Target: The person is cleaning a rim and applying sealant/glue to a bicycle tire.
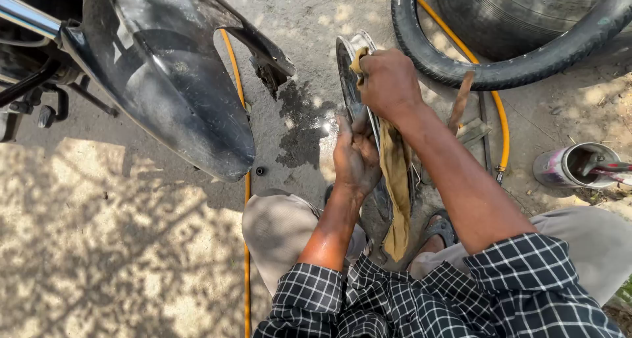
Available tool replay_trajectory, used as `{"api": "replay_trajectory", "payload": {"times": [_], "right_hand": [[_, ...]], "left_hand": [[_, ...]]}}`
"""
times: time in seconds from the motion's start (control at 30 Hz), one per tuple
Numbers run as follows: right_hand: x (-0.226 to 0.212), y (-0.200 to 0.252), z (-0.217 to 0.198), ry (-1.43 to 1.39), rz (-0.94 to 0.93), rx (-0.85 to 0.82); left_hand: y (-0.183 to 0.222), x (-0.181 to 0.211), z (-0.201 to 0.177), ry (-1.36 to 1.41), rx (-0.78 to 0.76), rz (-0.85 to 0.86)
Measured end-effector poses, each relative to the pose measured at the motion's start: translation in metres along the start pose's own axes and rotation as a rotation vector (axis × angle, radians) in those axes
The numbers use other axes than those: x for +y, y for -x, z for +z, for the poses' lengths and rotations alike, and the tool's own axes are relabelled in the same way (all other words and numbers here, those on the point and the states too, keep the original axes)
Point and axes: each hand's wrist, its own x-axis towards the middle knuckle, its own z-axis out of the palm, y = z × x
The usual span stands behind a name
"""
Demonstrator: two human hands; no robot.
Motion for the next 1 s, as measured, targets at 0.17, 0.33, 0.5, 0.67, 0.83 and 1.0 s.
{"api": "replay_trajectory", "payload": {"times": [0.17, 0.33, 0.5, 0.67, 0.83, 1.0], "right_hand": [[-0.062, 0.135, -0.037, -0.119, -0.039, 0.021], [-0.027, 0.274, -0.022, -0.238, 0.138, -0.215], [-0.028, 0.157, -0.097, -0.341, 0.248, 0.102], [-0.037, 0.106, -0.066, -0.096, 0.026, 0.097], [-0.034, 0.133, -0.043, 0.08, -0.082, 0.022], [-0.042, 0.169, -0.057, 0.185, -0.016, -0.075]], "left_hand": [[-0.012, 0.0, -0.03, 0.078, -0.06, 0.095], [-0.008, 0.007, -0.014, 0.016, 0.01, 0.14], [-0.007, -0.002, 0.002, -0.125, 0.175, 0.11], [-0.006, -0.012, -0.007, -0.121, 0.138, 0.142], [0.005, -0.04, -0.036, -0.382, 0.405, 0.049], [0.002, -0.072, -0.061, -0.23, 0.164, -0.016]]}}
